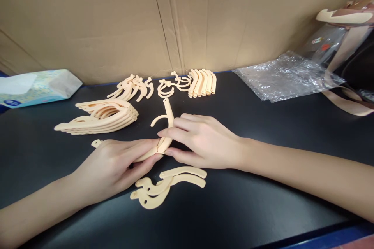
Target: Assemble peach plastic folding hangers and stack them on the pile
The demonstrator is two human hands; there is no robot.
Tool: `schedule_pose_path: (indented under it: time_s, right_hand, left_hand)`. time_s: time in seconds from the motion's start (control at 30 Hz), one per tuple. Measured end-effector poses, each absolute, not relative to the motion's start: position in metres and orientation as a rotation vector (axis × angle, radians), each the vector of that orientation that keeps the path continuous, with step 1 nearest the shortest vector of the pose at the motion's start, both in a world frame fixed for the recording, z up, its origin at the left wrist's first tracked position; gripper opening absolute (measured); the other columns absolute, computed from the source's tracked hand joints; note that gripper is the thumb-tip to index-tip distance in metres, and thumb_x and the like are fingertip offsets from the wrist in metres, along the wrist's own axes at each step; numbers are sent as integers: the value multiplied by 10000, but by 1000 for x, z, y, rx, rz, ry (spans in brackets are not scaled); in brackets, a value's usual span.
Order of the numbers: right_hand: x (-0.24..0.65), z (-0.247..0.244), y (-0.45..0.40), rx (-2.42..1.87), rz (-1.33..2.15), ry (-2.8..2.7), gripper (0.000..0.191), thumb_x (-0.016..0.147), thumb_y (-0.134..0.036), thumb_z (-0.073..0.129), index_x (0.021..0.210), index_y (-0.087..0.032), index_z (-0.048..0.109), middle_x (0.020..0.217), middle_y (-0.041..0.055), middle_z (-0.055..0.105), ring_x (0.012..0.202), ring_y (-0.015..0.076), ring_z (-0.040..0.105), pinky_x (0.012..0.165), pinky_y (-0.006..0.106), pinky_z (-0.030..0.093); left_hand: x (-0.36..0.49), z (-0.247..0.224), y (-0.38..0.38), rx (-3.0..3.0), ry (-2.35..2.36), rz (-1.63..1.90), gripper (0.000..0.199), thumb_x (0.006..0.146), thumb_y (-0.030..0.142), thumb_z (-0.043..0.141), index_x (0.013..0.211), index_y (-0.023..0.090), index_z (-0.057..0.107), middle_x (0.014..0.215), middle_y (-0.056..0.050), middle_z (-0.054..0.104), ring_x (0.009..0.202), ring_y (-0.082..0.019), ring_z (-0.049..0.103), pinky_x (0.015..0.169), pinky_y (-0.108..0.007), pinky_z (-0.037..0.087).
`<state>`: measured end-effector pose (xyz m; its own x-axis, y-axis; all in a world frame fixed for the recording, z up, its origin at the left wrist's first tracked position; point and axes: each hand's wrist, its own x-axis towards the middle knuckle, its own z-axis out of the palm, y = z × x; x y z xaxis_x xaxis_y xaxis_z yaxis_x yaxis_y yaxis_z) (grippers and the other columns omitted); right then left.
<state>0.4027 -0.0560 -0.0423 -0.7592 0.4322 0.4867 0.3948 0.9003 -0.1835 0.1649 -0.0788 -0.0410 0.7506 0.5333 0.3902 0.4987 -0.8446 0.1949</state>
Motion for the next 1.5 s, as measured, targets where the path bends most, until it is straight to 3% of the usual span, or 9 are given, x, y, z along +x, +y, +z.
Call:
schedule_pose_path:
  time_s: [0.37,0.57,0.8,1.0,1.27,1.5]
  right_hand:
    - [402,-39,-55,-647,125,-2548,331,992,-409,498,1089,-126,643,921,58,660,808,162,545,735,289,453]
    - [401,-38,-54,-786,145,-2514,355,1023,-416,421,1012,-142,645,863,37,621,791,163,521,750,308,395]
    - [401,-38,-53,-955,231,-2444,327,1016,-430,429,972,-173,626,903,39,634,831,173,548,804,334,389]
    - [400,-38,-51,-1013,287,-2396,219,988,-340,483,941,-179,624,905,35,633,841,172,545,812,326,406]
    - [401,-38,-48,-1030,280,-2410,134,932,-226,493,897,-186,616,885,32,619,829,171,537,790,324,410]
    - [402,-41,-45,-996,127,-2440,153,848,-125,474,825,-178,616,832,30,591,768,166,505,761,325,402]
  left_hand:
    - [164,-42,-79,2929,886,606,148,1003,272,472,955,190,586,684,50,636,493,-94,539,437,-241,305]
    - [165,-43,-80,2999,897,611,252,982,195,423,1217,211,514,879,27,732,593,-113,653,477,-234,395]
    - [166,-41,-79,2996,911,584,190,994,219,432,1147,212,543,882,19,748,597,-118,674,464,-233,392]
    - [166,-42,-78,3004,944,564,173,1003,255,422,1088,204,564,946,-7,759,601,-131,680,472,-239,413]
    - [165,-43,-80,3002,935,529,216,1003,260,435,1173,207,557,925,10,748,618,-135,685,476,-245,426]
    - [169,-36,-80,3061,918,492,283,1025,303,400,1207,165,567,797,22,710,575,-144,667,471,-266,432]
